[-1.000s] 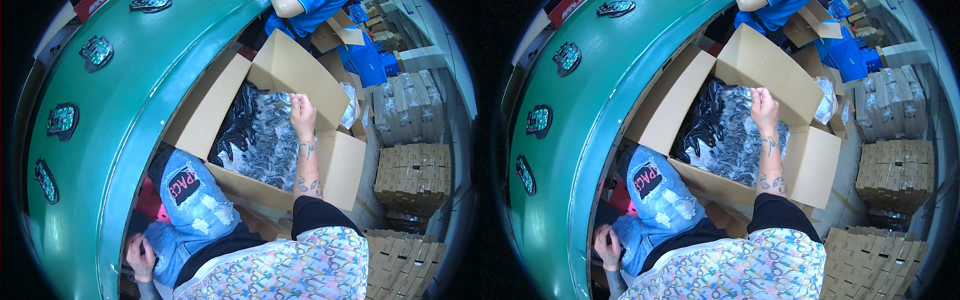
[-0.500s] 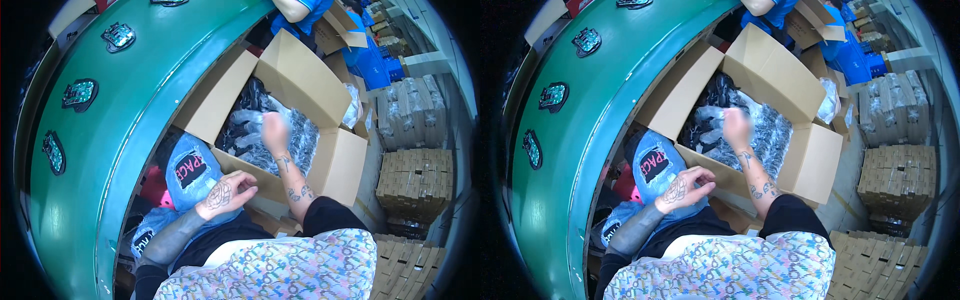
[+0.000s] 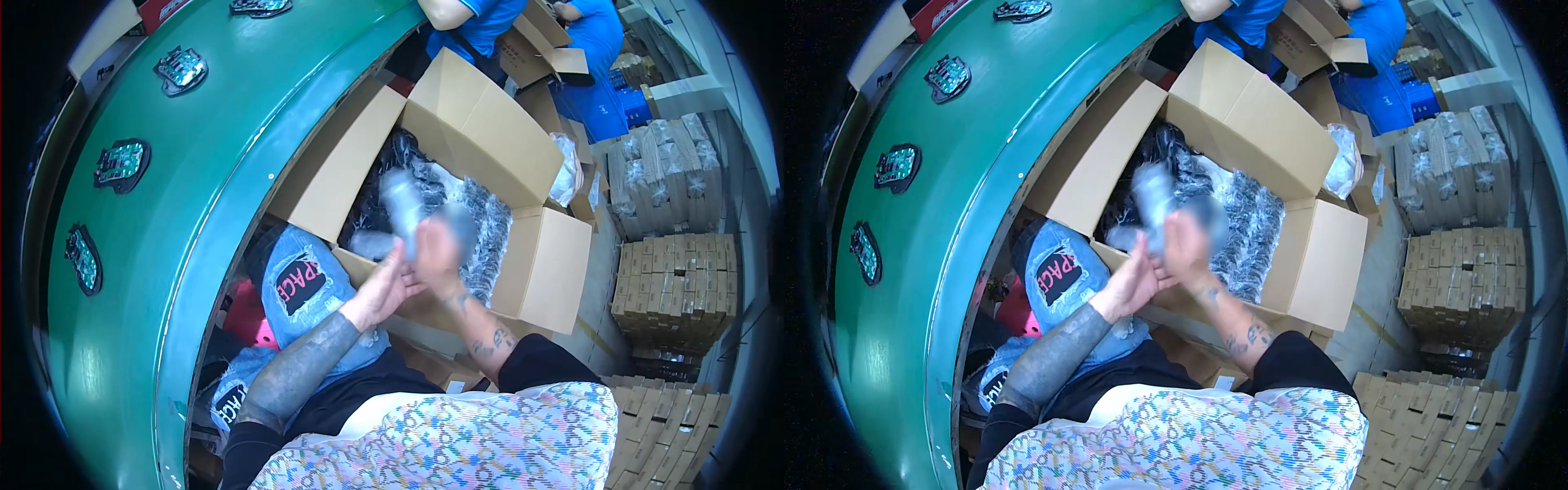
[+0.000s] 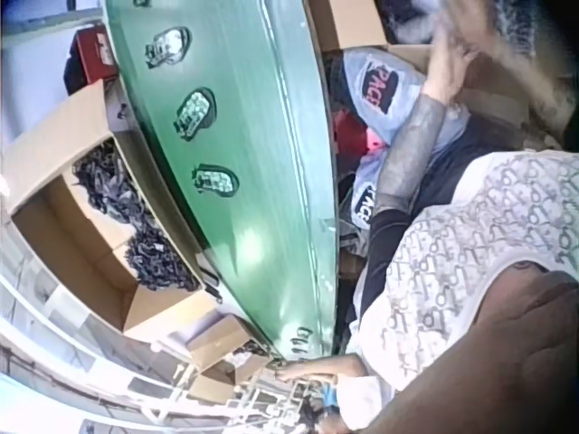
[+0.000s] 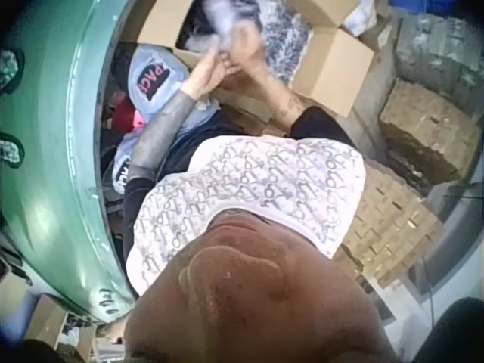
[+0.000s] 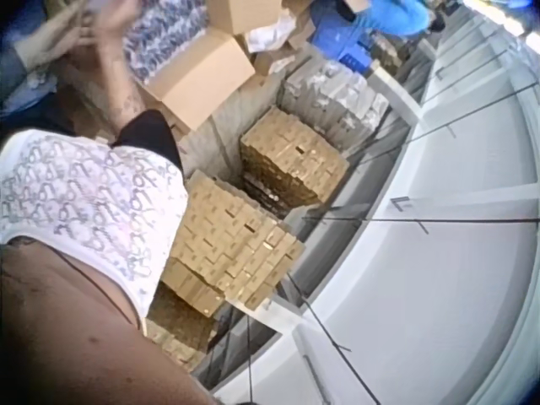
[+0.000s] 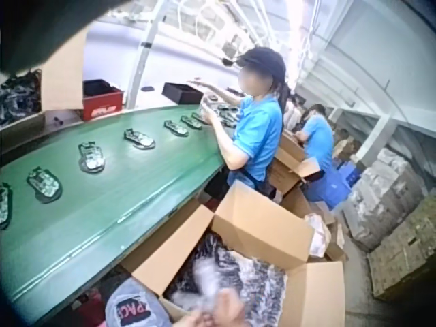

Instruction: The person unpacks small electronic components from a cardboard box filled with bubble wrap. They remove the bubble wrap and place the components onto a green conveyor belt. The person repeats this process for multiple items, handling them one by one.

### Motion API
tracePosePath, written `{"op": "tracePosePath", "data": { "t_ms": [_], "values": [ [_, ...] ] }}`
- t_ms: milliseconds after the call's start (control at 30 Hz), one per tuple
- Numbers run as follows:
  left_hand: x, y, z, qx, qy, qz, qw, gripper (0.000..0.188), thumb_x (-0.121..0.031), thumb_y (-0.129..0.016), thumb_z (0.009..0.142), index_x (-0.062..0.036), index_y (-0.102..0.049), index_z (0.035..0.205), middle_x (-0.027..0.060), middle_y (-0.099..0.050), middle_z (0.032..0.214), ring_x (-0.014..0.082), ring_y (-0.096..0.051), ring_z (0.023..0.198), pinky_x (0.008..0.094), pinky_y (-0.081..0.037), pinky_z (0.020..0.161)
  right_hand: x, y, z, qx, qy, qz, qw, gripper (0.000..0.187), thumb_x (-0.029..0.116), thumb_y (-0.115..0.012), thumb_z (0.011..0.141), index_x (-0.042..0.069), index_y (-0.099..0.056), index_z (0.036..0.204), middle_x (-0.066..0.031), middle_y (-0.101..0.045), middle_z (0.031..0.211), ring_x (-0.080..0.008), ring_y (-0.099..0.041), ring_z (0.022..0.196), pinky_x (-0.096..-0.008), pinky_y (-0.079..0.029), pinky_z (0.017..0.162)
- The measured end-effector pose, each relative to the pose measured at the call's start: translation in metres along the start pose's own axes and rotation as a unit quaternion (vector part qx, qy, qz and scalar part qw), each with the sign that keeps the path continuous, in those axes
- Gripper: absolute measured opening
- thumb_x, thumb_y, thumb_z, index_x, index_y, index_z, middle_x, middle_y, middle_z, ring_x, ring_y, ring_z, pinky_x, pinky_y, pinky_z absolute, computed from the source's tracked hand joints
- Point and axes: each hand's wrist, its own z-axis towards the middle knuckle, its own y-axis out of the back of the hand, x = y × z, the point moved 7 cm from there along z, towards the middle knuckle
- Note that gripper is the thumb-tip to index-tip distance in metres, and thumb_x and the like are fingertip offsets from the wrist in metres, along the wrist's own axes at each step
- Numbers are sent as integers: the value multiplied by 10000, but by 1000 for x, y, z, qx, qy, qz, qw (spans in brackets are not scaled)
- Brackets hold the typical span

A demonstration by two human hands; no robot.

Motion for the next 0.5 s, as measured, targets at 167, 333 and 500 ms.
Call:
{"op": "tracePosePath", "data": {
  "t_ms": [167, 333, 500],
  "values": [
    [-38, 34, -8, -164, -173, 82, 968, 372, -200, -604, 932, -25, -543, 1255, 113, -652, 1099, 215, -622, 1027, 348, -495, 911, 16, -33, -40, 233, -24, 40, 971, 165, 232, -633, 918, 72, -645, 883, -114, -605, 632, -244, -627, 550, -331, -476, 547],
    [-52, 53, -23, -268, -250, 147, 919, 248, -47, -565, 914, -44, -585, 1161, 53, -653, 930, 139, -620, 795, 292, -503, 721, -112, -26, 30, 106, -180, 170, 963, 160, 188, -585, 951, 45, -656, 933, 15, -623, 792, -75, -560, 724, -259, -477, 672],
    [-52, 35, -15, -225, -198, 187, 935, 232, -104, -594, 888, -40, -590, 1111, 45, -633, 821, 120, -593, 689, 266, -483, 596, -318, 35, 96, -5, -297, -245, 923, 536, 509, -439, 952, 41, -656, 1100, -178, -697, 992, -325, -666, 944, -401, -495, 832]
  ]
}}
